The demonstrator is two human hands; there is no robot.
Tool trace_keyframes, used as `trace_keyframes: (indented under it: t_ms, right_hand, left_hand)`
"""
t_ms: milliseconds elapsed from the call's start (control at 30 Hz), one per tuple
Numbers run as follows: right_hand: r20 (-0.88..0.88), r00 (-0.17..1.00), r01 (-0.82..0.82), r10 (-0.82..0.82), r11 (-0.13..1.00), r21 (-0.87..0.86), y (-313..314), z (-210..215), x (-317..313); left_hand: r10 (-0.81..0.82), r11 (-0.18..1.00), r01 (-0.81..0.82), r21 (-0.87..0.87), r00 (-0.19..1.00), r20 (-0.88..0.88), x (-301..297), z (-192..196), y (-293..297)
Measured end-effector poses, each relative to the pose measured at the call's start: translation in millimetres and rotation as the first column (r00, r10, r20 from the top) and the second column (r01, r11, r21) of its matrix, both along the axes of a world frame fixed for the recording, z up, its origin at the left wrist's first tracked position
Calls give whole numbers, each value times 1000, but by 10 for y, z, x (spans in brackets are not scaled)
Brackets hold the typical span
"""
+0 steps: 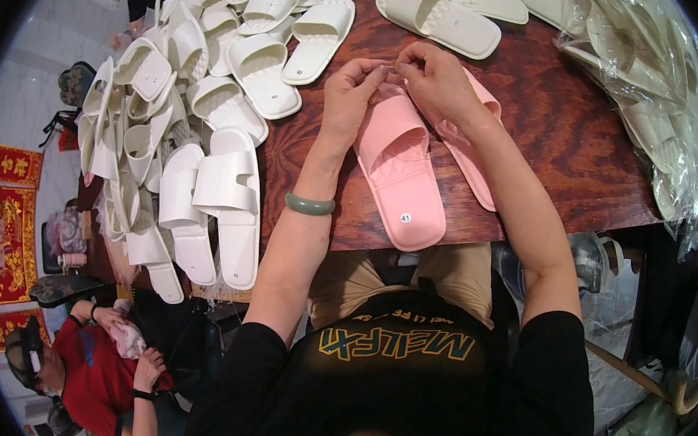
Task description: The recorder is inspecting, adjusting, and organizing white and pink slippers at a factory work table.
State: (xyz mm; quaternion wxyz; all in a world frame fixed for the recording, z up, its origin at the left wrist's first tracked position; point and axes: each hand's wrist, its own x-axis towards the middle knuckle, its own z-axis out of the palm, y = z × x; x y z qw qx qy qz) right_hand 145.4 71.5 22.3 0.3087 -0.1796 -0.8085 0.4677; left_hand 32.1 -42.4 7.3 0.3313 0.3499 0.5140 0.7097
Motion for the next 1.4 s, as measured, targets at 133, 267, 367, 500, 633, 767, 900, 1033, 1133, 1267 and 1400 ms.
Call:
trace_keyframes:
  t_ms: [133,267,367,500,633,767,900,1033,1133,1267,1400]
  right_hand:
    - [16,1000,2,-2,1000,22,7,-54,-11]
    - [11,998,57,-58,994,98,14,-34,-10]
    - [4,999,-48,48,999,-22,14,-38,-2]
    - [2,998,59,-60,992,107,-28,24,25]
    - [-53,999,-9,10,1000,26,-32,-12,8]
    - [29,992,115,-121,982,153,-36,13,8]
    - [17,999,46,-47,997,54,-34,18,24]
    - [66,996,60,-65,995,80,-43,75,38]
    - [-22,998,-55,55,998,16,-43,36,36]
    - [4,998,65,-66,996,67,-66,71,20]
    - [-29,1000,-9,11,999,39,-31,34,30]
  left_hand:
    - [-5,1000,5,3,1000,-23,0,7,9]
    - [9,1000,-11,-19,997,-79,-11,-9,1]
    - [9,1000,-10,-22,998,-65,8,-4,6]
    - [9,999,-13,-35,995,-100,1,26,-13]
    - [32,999,-35,-41,997,-76,33,30,2]
    - [26,999,-29,-30,995,-97,2,7,-8]
    - [5,998,-15,-64,990,-144,15,32,-2]
    - [-2,1000,1,-23,998,-69,11,36,-14]
    - [8,999,-16,-48,988,-154,15,32,-4]
    - [9,999,-14,-43,993,-118,2,34,-23]
    - [1,999,-7,-42,990,-139,24,59,-15]
